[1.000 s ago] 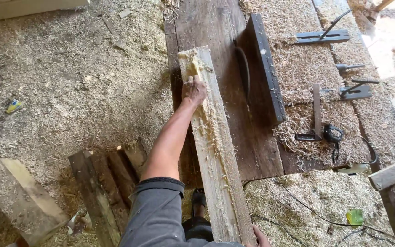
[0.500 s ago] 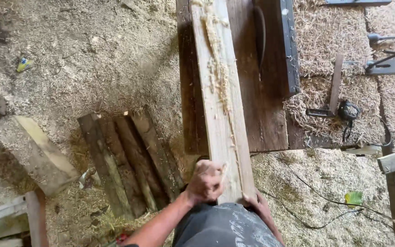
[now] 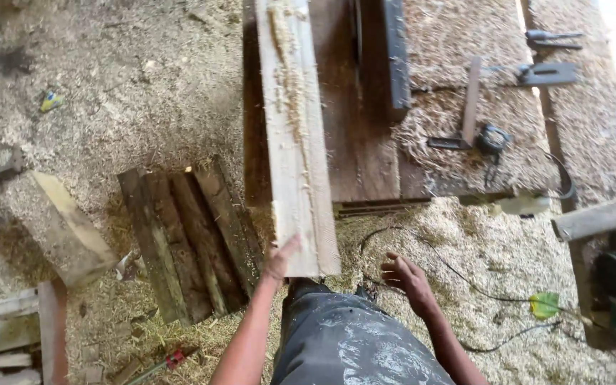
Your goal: Inspecting, handling, and organizing wood planks and logs on a workshop workbench.
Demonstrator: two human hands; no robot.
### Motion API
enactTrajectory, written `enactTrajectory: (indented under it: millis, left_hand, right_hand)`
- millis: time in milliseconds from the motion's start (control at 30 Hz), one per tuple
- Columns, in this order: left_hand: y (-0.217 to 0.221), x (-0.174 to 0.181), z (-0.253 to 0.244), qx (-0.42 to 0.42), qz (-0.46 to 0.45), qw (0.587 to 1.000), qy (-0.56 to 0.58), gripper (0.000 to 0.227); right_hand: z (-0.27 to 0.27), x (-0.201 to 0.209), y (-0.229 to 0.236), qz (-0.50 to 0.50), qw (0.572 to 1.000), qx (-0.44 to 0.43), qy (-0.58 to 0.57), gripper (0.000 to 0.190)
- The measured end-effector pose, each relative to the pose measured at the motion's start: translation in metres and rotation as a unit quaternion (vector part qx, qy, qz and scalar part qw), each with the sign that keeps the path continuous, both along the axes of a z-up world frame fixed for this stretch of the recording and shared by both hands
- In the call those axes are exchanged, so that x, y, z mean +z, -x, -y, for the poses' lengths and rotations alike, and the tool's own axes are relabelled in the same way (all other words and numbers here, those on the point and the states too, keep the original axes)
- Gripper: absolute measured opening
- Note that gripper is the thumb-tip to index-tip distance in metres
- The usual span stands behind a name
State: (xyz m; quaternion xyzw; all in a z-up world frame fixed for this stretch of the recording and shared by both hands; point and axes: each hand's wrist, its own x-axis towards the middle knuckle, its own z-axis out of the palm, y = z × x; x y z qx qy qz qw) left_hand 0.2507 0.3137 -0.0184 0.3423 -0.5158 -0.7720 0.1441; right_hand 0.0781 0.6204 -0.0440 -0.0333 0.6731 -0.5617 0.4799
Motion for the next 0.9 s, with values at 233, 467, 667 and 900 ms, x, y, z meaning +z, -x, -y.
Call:
enactTrajectory:
  millis: [233, 467, 667, 900]
  left_hand:
    - [-0.026, -0.058, 0.021, -0.033, 0.228, 0.973, -0.001, 0.102]
    - [-0.035, -0.086, 0.039, -0.001, 0.211, 0.973, -0.095, 0.119]
    - [-0.029, -0.074, 0.033, 0.007, 0.199, 0.976, -0.089, 0.115]
    - [-0.032, -0.084, 0.036, 0.037, 0.19, 0.978, -0.082, 0.105]
  right_hand:
    - [-0.133, -0.062, -0.009, 0.042, 0.977, -0.16, -0.135, 0.061]
    - [-0.185, -0.113, -0.063, 0.106, 0.957, -0.202, -0.18, 0.062]
    - [-0.197, -0.183, -0.087, -0.006, 0.967, -0.099, -0.234, 0.062]
    - [-0.202, -0.168, -0.081, 0.004, 0.969, -0.088, -0.229, 0.056]
